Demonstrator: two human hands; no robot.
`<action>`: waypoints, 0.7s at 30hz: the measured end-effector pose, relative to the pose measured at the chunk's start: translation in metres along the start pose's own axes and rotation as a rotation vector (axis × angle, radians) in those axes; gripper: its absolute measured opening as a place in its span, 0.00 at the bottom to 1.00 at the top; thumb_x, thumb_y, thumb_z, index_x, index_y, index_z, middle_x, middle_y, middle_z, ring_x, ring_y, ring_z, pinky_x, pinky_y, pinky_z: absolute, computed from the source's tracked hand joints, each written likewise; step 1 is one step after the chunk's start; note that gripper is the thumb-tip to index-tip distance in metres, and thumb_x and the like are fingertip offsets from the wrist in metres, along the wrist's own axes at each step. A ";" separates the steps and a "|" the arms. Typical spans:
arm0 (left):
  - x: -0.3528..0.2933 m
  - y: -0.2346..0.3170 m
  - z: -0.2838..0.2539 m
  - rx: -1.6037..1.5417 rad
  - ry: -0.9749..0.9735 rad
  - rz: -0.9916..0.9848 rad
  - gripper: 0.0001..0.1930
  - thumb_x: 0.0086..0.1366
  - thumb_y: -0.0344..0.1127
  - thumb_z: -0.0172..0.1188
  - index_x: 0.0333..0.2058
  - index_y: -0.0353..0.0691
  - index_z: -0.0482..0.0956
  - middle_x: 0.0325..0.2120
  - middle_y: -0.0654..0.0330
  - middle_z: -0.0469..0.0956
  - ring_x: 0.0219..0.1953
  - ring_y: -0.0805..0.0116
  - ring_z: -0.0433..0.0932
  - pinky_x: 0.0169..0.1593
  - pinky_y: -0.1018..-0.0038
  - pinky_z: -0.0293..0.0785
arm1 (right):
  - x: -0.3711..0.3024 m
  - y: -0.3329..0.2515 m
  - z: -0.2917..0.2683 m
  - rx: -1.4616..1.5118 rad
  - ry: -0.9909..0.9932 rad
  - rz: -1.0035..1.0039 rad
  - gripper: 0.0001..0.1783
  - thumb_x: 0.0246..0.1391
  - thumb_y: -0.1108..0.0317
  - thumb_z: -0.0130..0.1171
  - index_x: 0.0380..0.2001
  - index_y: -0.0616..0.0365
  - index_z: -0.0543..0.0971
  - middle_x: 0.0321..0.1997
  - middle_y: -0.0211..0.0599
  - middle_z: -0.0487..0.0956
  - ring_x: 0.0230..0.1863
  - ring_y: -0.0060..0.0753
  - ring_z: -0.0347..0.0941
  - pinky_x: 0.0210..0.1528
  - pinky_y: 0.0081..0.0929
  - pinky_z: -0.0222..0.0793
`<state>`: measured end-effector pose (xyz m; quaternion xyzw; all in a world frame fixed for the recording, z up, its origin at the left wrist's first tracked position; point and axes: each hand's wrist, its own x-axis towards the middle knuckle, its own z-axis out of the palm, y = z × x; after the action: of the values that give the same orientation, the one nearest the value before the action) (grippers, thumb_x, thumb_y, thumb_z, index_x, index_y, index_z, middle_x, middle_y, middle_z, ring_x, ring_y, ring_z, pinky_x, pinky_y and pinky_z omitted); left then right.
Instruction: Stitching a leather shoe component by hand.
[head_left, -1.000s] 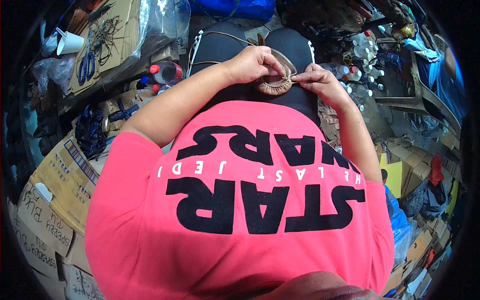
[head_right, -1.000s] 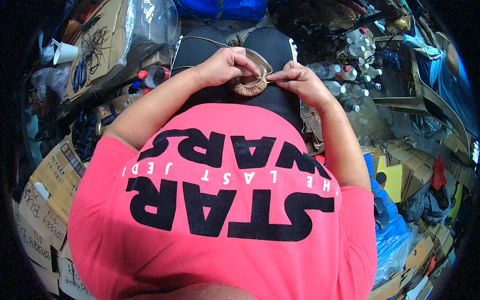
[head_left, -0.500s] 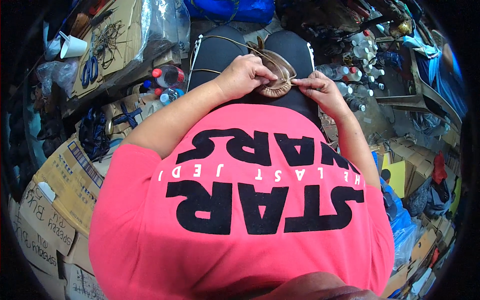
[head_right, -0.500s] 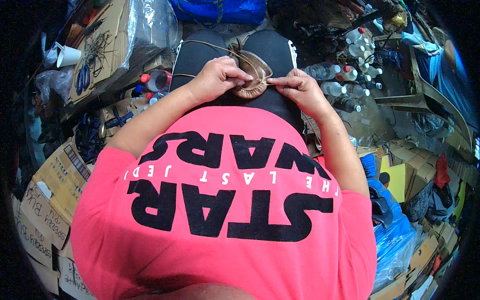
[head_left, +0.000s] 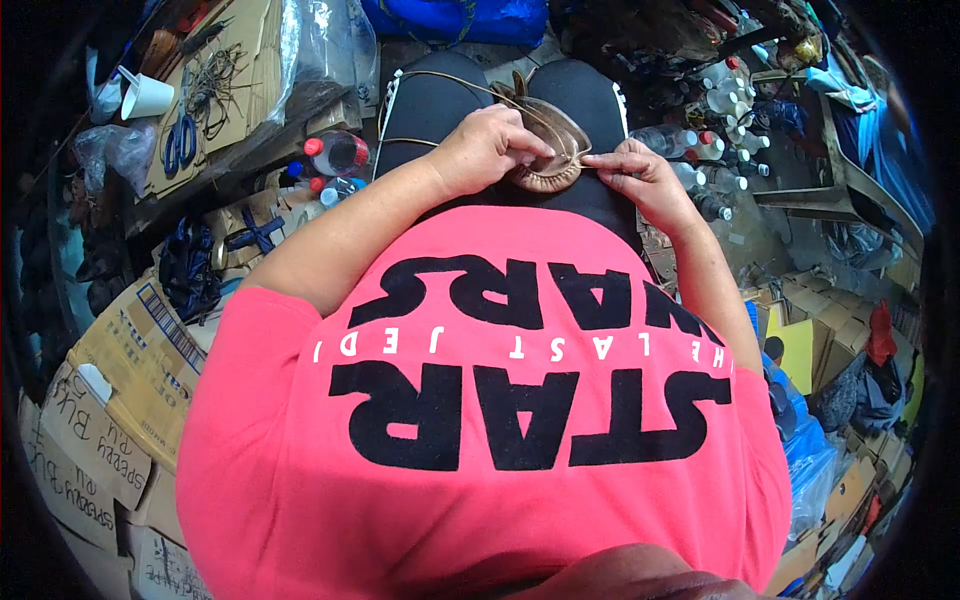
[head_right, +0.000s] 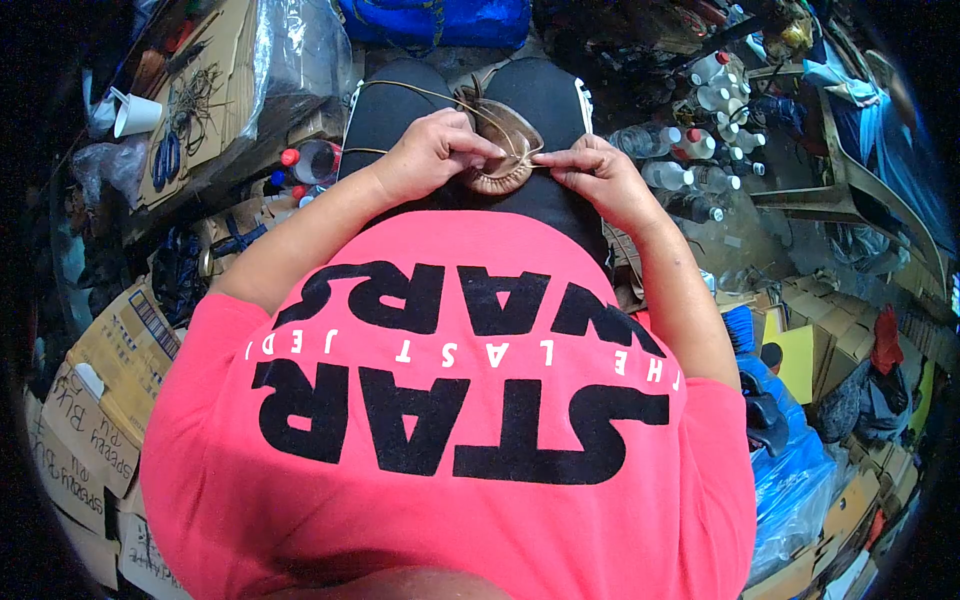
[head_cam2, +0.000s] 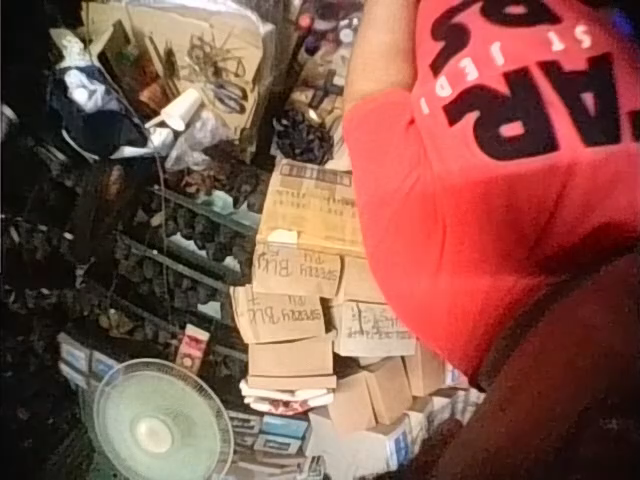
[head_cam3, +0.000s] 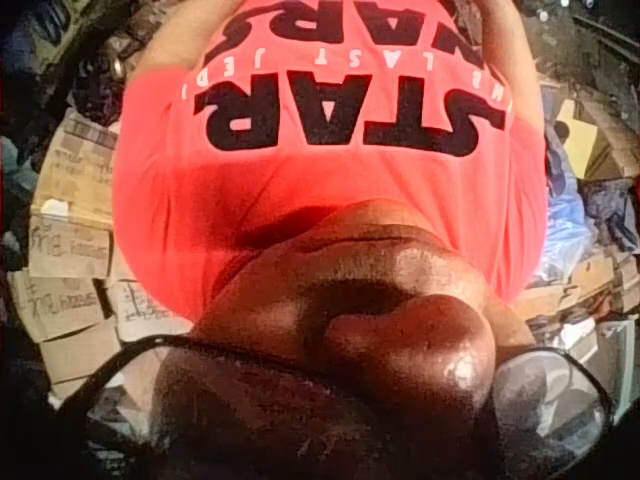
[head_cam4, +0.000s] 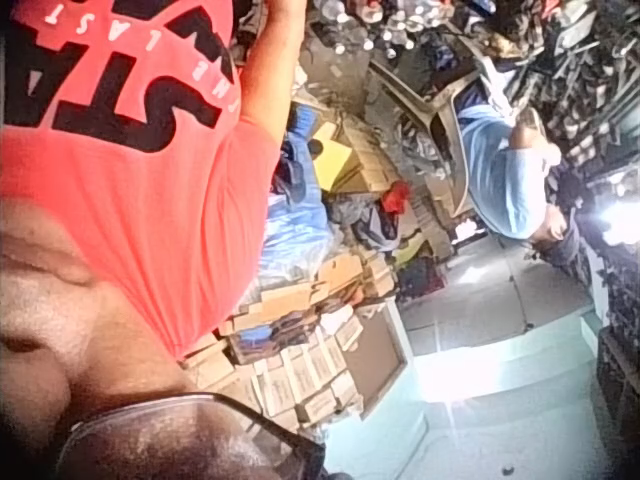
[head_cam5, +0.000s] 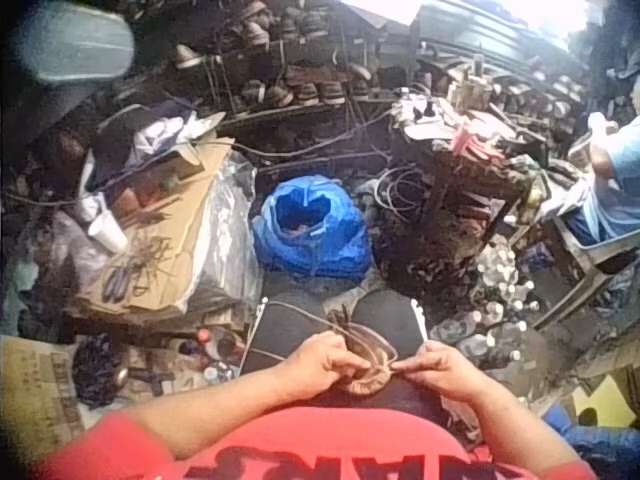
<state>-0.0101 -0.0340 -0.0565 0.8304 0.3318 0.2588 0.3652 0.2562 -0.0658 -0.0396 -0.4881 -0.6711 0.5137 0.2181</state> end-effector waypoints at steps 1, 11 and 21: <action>0.000 0.000 0.001 0.000 0.000 0.000 0.15 0.48 0.23 0.61 0.35 0.48 0.84 0.22 0.63 0.74 0.29 0.66 0.71 0.36 0.73 0.69 | 0.000 0.001 0.000 0.022 -0.005 0.003 0.16 0.48 0.75 0.61 0.42 0.47 0.82 0.24 0.24 0.65 0.31 0.20 0.61 0.39 0.16 0.61; 0.014 0.019 0.020 -0.518 0.012 -0.416 0.04 0.55 0.25 0.61 0.31 0.35 0.79 0.26 0.64 0.77 0.29 0.79 0.74 0.35 0.80 0.71 | 0.006 -0.009 0.005 0.144 0.024 0.086 0.12 0.49 0.73 0.62 0.40 0.54 0.82 0.31 0.27 0.76 0.36 0.18 0.68 0.42 0.16 0.64; 0.034 0.025 0.000 0.098 -0.078 0.046 0.05 0.50 0.29 0.63 0.28 0.40 0.78 0.27 0.58 0.78 0.31 0.58 0.77 0.37 0.67 0.72 | 0.016 -0.017 0.007 -0.004 0.081 0.082 0.05 0.47 0.73 0.64 0.26 0.62 0.79 0.27 0.27 0.76 0.31 0.18 0.70 0.36 0.17 0.65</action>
<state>0.0214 -0.0218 -0.0308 0.8642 0.3104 0.2178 0.3306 0.2369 -0.0551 -0.0303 -0.5359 -0.6423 0.5007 0.2226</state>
